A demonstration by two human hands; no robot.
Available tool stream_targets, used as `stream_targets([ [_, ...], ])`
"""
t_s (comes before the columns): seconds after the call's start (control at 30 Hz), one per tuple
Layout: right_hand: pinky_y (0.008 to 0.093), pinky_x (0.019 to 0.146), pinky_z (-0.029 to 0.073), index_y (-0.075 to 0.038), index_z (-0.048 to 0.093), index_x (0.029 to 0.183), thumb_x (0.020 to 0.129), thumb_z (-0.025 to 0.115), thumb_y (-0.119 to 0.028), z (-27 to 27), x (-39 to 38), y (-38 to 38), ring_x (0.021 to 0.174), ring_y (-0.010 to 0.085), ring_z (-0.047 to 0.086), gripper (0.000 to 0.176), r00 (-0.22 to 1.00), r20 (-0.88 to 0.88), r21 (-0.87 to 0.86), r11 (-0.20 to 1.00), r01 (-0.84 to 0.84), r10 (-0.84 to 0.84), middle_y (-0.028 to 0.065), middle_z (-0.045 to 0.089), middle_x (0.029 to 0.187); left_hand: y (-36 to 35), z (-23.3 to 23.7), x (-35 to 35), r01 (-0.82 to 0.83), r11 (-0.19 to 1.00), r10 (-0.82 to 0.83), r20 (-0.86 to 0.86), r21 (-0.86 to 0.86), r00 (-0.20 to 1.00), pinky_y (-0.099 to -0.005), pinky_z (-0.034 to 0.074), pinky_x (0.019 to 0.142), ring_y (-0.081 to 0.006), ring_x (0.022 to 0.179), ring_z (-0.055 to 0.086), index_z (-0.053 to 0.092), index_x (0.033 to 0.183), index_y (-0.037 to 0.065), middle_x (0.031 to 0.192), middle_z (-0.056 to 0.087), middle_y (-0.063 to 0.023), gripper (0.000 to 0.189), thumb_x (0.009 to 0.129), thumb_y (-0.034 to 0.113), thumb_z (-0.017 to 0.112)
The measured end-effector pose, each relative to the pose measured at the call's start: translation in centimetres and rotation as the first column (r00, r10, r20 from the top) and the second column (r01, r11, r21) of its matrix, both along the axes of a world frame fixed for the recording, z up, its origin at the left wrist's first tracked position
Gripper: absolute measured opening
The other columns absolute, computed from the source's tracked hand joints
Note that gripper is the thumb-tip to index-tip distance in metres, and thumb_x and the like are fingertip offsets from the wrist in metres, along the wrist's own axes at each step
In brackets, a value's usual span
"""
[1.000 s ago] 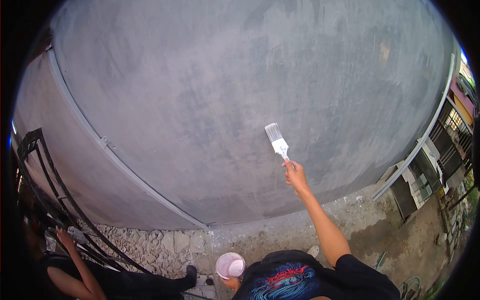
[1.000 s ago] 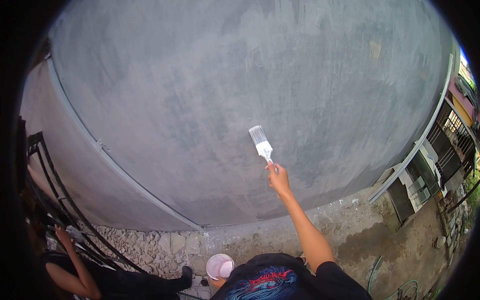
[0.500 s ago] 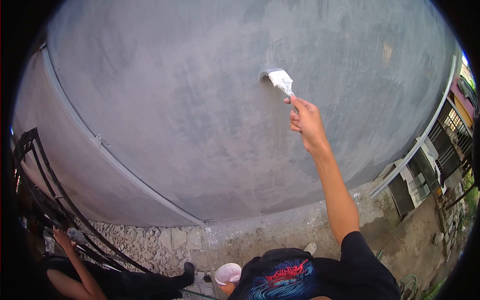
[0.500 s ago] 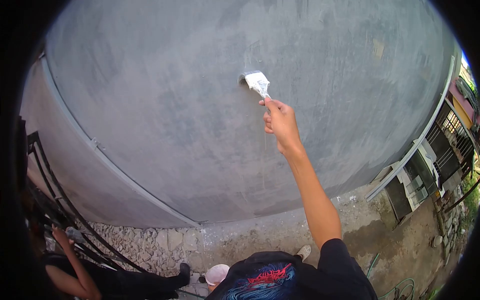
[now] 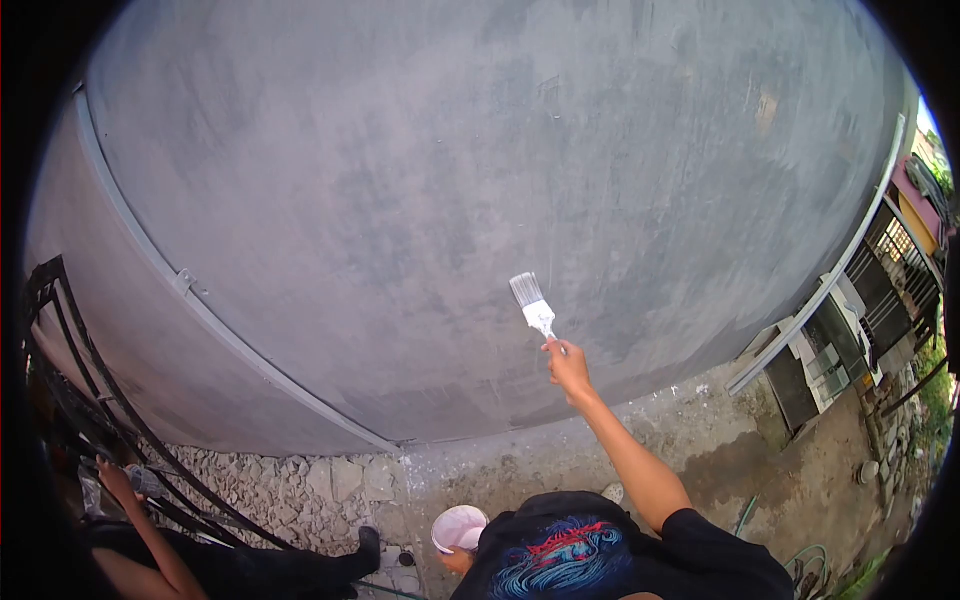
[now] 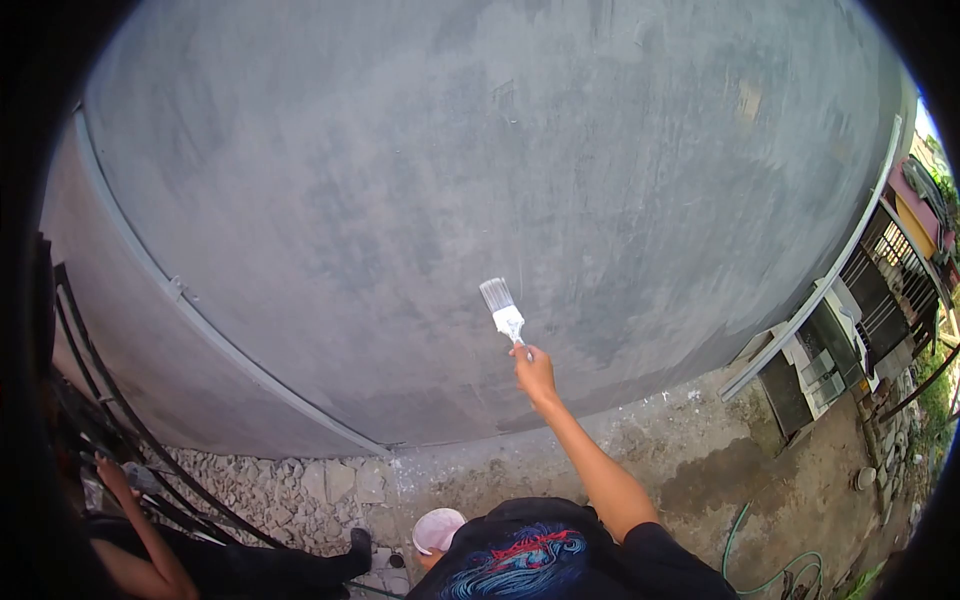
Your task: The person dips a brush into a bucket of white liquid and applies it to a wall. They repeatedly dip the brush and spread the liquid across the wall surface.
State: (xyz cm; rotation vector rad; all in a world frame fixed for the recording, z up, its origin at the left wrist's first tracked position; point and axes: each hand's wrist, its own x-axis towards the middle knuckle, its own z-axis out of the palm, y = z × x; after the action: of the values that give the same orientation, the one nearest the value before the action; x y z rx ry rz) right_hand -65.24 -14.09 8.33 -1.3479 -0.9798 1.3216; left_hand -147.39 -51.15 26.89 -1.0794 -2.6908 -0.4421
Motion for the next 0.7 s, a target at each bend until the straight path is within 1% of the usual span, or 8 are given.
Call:
stream_targets([
  [0.03, 0.0241, 0.042, 0.027, -0.002, 0.06, 0.1, 0.099, 0.055, -0.033, -3.1, 0.1, -0.4, 0.047, 0.0047, 0.031, 0.031, 0.999, -0.041, -0.148, 0.989, 0.001, -0.007, -0.0037, 0.04, 0.059, 0.2, 0.1, -0.2, 0.0, 1.0, 0.0, -0.001, 0.003, 1.0, -0.037, 0.044, 0.099, -0.0289, 0.124, 0.054, 0.043, 0.144, 0.005, 0.136, 0.053, -0.0234, 0.047, 0.097, 0.007, 0.046],
  [0.13, 0.0244, 0.044, 0.035, -0.004, 0.065, 0.095, 0.098, 0.055, -0.036, -3.8, 0.3, -1.3, 0.052, 0.0068, 0.041, 0.034, 0.993, -0.119, -0.223, 0.974, -0.048, 0.021, -0.0026, 0.044, 0.061, 0.5, -0.2, -0.3, 0.007, 1.0, -0.007, -0.002, 0.011, 1.0, -0.0369, 0.044, 0.099, -0.0289, 0.124, 0.054, 0.043, 0.144, 0.005, 0.135, 0.053, -0.0234, 0.047, 0.097, 0.007, 0.046],
  [0.17, 0.0238, 0.043, 0.03, -0.003, 0.062, 0.098, 0.099, 0.054, -0.034, -3.3, 0.4, -0.7, 0.049, 0.0055, 0.036, 0.032, 0.994, -0.111, -0.147, 0.989, -0.025, 0.009, -0.0034, 0.042, 0.06, 0.5, -0.3, -0.4, 0.008, 1.0, -0.008, -0.004, 0.009, 1.0, -0.0369, 0.044, 0.099, -0.0288, 0.124, 0.054, 0.043, 0.144, 0.005, 0.135, 0.053, -0.0234, 0.047, 0.097, 0.007, 0.046],
  [0.2, 0.0232, 0.043, 0.026, -0.002, 0.06, 0.1, 0.1, 0.054, -0.032, 1.1, 0.0, -0.7, 0.047, 0.0043, 0.03, 0.031, 0.994, -0.106, -0.071, 0.997, -0.003, -0.004, -0.0042, 0.039, 0.059, 0.6, -0.3, -0.4, 0.011, 1.0, -0.011, -0.005, 0.01, 1.0, -0.0368, 0.044, 0.099, -0.0288, 0.124, 0.054, 0.043, 0.144, 0.005, 0.135, 0.053, -0.0234, 0.047, 0.097, 0.007, 0.046],
  [0.33, 0.0223, 0.044, 0.024, 0.001, 0.06, 0.103, 0.101, 0.054, -0.032, 16.5, -0.3, -0.5, 0.048, 0.0029, 0.027, 0.033, 0.974, -0.209, 0.241, 0.97, -0.035, 0.087, -0.0057, 0.035, 0.058, 1.0, -0.1, -0.6, 0.019, 1.0, -0.019, -0.007, 0.005, 1.0, -0.0367, 0.045, 0.099, -0.0287, 0.124, 0.054, 0.043, 0.144, 0.005, 0.135, 0.053, -0.0234, 0.047, 0.097, 0.007, 0.046],
  [0.47, 0.0233, 0.044, 0.025, 0.003, 0.06, 0.104, 0.1, 0.054, -0.034, 26.1, -0.1, 1.4, 0.048, 0.0035, 0.027, 0.038, 0.976, -0.177, 0.534, 0.845, -0.015, 0.129, -0.0044, 0.037, 0.059, 1.1, -0.1, -0.6, 0.02, 1.0, -0.02, -0.006, 0.004, 1.0, -0.0366, 0.045, 0.099, -0.0286, 0.124, 0.054, 0.043, 0.144, 0.005, 0.135, 0.053, -0.0235, 0.047, 0.098, 0.007, 0.046],
  [0.57, 0.0217, 0.044, 0.024, 0.002, 0.059, 0.102, 0.1, 0.053, -0.032, 30.5, 0.0, 1.2, 0.048, 0.0027, 0.025, 0.035, 0.977, -0.181, 0.633, 0.774, 0.025, 0.116, -0.0072, 0.032, 0.058, 1.1, 0.1, -0.7, 0.024, 1.0, -0.024, -0.009, 0.004, 1.0, -0.0365, 0.045, 0.099, -0.0285, 0.124, 0.054, 0.043, 0.144, 0.005, 0.135, 0.054, -0.0235, 0.047, 0.098, 0.007, 0.046],
  [0.7, 0.0219, 0.044, 0.024, 0.001, 0.059, 0.102, 0.1, 0.054, -0.033, 29.4, 0.6, 0.9, 0.047, 0.0022, 0.025, 0.035, 0.969, -0.223, 0.629, 0.775, 0.059, 0.107, -0.0074, 0.032, 0.058, 1.4, 0.0, -0.6, 0.029, 1.0, -0.029, -0.01, 0.01, 1.0, -0.0364, 0.045, 0.098, -0.0284, 0.124, 0.054, 0.043, 0.145, 0.005, 0.135, 0.054, -0.0235, 0.047, 0.098, 0.008, 0.046],
])
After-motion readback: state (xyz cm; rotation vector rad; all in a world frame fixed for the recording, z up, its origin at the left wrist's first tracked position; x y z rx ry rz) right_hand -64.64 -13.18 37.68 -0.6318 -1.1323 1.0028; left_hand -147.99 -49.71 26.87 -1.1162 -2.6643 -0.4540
